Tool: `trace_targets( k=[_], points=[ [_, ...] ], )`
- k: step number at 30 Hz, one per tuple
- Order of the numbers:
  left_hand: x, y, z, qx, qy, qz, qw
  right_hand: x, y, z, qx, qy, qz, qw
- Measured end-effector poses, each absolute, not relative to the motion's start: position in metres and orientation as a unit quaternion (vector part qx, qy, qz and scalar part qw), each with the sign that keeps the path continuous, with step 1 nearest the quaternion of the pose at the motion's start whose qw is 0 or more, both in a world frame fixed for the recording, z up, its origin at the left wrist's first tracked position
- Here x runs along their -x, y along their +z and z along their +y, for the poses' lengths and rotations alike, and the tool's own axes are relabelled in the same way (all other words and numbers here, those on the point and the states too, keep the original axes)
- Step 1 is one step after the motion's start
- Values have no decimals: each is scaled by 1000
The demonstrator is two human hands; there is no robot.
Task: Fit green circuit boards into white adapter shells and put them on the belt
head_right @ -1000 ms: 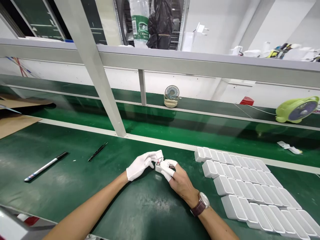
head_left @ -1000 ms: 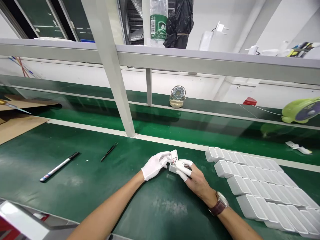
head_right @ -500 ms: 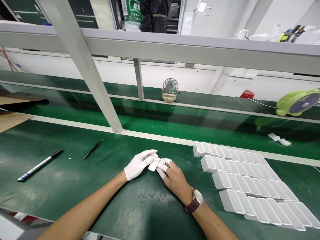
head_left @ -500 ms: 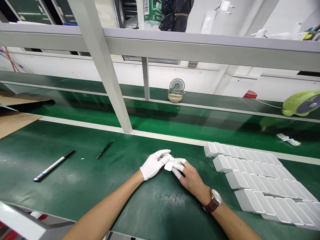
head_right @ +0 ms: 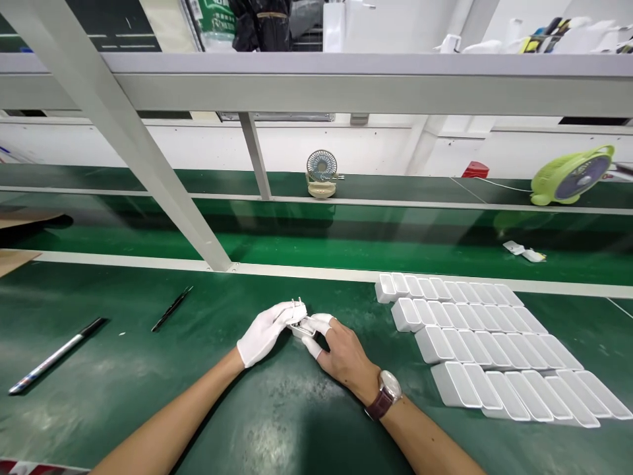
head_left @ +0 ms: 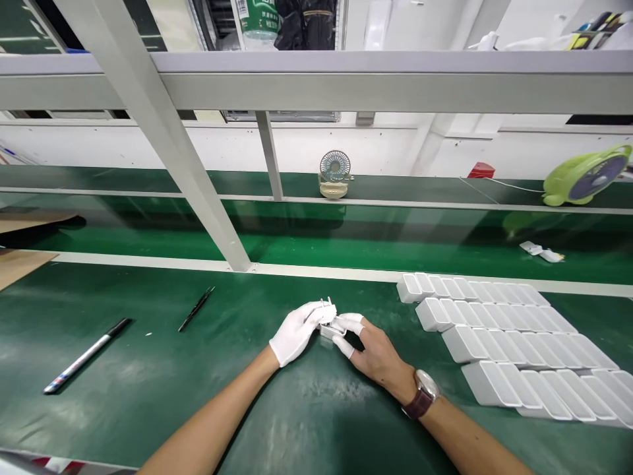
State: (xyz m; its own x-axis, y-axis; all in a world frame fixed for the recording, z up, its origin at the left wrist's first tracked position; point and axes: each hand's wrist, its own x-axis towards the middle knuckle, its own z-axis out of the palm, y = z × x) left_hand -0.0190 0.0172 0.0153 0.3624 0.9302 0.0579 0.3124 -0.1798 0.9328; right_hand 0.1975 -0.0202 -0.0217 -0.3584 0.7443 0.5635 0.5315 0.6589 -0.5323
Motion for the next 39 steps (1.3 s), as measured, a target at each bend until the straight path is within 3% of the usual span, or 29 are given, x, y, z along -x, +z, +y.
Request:
trace_targets(
  k=[10, 16, 20, 25, 29, 39],
  points=[
    [18, 14, 17, -688, 331, 455, 460, -193, -7, -21, 409, 156, -834, 335],
    [15, 15, 14, -698, 339, 449, 444, -192, -11, -17, 415, 389, -693, 444],
    [6, 15, 4, -744, 356, 441, 353, -193, -17, -6, 419, 485, -599, 480],
    [-6, 14, -7, -785, 398, 431, 202, -195, -19, -1, 405, 587, -537, 451],
    [-6, 15, -8, -785, 435, 410, 161, -193, -18, -7, 400, 613, -524, 435],
    [-4, 14, -7, -796, 440, 380, 171, -192, -14, -11, 411, 601, -543, 418]
  ],
)
